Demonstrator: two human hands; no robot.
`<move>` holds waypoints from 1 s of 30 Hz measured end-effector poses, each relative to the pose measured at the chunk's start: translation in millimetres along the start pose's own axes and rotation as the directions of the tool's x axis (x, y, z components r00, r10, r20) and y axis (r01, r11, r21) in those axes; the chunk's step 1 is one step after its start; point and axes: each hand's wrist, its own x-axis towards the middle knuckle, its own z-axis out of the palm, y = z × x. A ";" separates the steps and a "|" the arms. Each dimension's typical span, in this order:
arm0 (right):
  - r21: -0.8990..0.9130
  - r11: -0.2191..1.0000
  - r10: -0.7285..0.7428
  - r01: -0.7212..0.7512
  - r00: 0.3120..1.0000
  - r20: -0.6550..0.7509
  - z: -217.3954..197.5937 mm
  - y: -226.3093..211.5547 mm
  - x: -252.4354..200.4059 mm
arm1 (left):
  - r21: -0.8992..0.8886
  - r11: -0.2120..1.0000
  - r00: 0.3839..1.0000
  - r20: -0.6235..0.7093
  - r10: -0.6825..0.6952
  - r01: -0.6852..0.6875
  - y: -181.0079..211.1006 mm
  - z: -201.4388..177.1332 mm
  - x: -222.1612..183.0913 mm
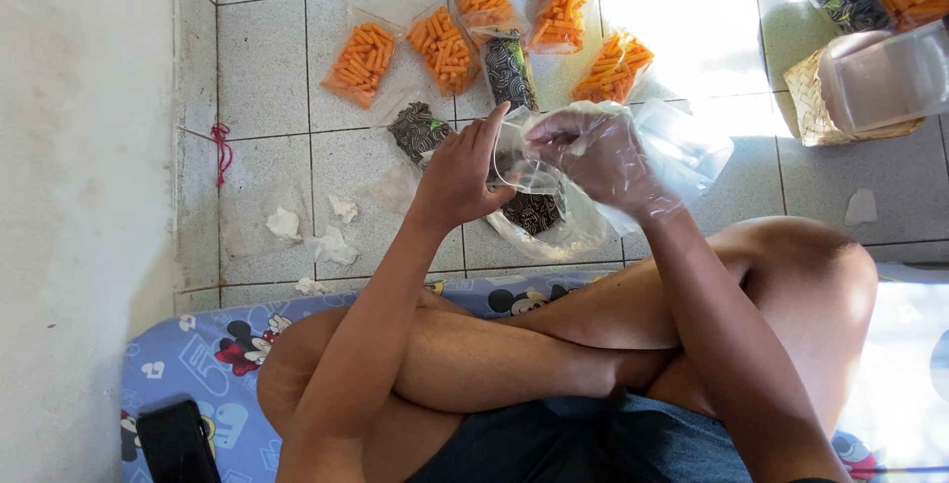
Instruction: Manually portioning and packing snacks into plastic bags using a small cup
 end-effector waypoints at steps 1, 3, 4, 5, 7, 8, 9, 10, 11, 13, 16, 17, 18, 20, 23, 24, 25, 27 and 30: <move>0.030 1.000 0.006 -0.006 1.000 -0.013 -0.7 -8.4 -2.1 | -0.019 1.000 1.000 0.005 -0.017 0.017 0.2 -1.8 0.9; 0.060 0.998 0.013 -0.011 1.000 -0.022 -4.0 -19.0 -5.8 | -0.039 0.999 0.999 0.010 -0.036 0.036 0.6 -9.5 2.5; 0.133 0.991 -0.017 0.022 0.999 -0.035 -6.8 -21.3 -7.3 | -0.106 0.991 0.997 0.031 -0.073 0.076 0.8 -15.4 3.4; 0.205 0.977 -0.044 0.054 0.998 -0.053 -10.1 -23.3 -9.0 | -0.173 0.978 0.993 0.053 -0.107 0.115 1.1 -20.9 5.1; 0.370 0.927 0.093 -0.062 0.994 -0.065 -13.6 -15.3 -4.9 | -0.241 0.958 0.988 0.032 -0.150 0.153 5.7 -35.4 7.4; 0.525 0.835 0.227 -0.165 0.972 -0.055 -15.7 -11.3 -2.8 | -0.307 0.933 0.981 0.013 -0.193 0.187 8.1 -42.7 9.2; 0.524 0.836 0.229 -0.166 0.972 -0.056 -15.5 5.3 -2.9 | -0.309 0.933 0.981 0.013 -0.192 0.187 8.9 -45.5 9.4; 0.658 0.748 0.110 -0.084 0.994 0.002 -15.2 22.0 -3.0 | -0.341 0.917 0.972 -0.033 -0.233 0.208 9.6 -48.3 9.6; 0.777 0.629 -0.019 -0.018 0.999 0.038 -15.1 38.6 -3.2 | -0.374 0.899 0.959 -0.078 -0.273 0.226 10.3 -51.1 10.0; 0.871 0.486 -0.098 -0.069 0.986 0.133 -16.6 39.9 2.0 | -0.388 0.895 0.948 -0.130 -0.291 0.222 8.4 -52.5 10.0; 0.945 0.279 -0.243 -0.171 0.939 0.242 -15.7 50.7 10.4 | -0.380 0.889 0.913 -0.209 -0.352 0.256 12.2 -55.1 10.3; 0.953 0.226 -0.295 -0.204 0.918 0.266 -14.7 55.8 13.2 | -0.360 0.886 0.890 -0.237 -0.389 0.292 14.6 -56.1 10.4; 0.952 0.227 -0.295 -0.205 0.917 0.267 -14.3 54.1 13.7 | -0.359 0.886 0.890 -0.237 -0.390 0.293 11.7 -51.9 9.7; 0.957 0.247 -0.332 -0.152 0.914 0.231 -13.5 51.0 13.8 | -0.395 0.880 0.873 -0.290 -0.392 0.264 6.5 -43.0 7.7; 0.961 0.235 -0.335 -0.146 0.916 0.222 -13.1 56.3 12.6 | -0.395 0.887 0.864 -0.330 -0.380 0.239 11.5 -46.2 9.0; 0.961 0.234 -0.333 -0.148 0.916 0.222 -12.0 62.5 13.9 | -0.396 0.886 0.864 -0.328 -0.381 0.241 8.0 -43.4 8.7; 0.957 0.281 -0.418 -0.070 0.889 0.188 -10.9 68.5 15.4 | -0.397 0.888 0.863 -0.337 -0.377 0.233 4.6 -40.8 8.2; 0.948 0.320 -0.499 0.008 0.851 0.161 -16.3 61.1 12.9 | -0.399 0.888 0.860 -0.344 -0.375 0.228 2.1 -44.1 6.7; 0.780 0.608 -0.216 -0.145 0.916 0.339 -23.1 27.0 8.1 | -0.449 0.869 0.900 -0.260 -0.350 0.208 3.6 -56.8 3.6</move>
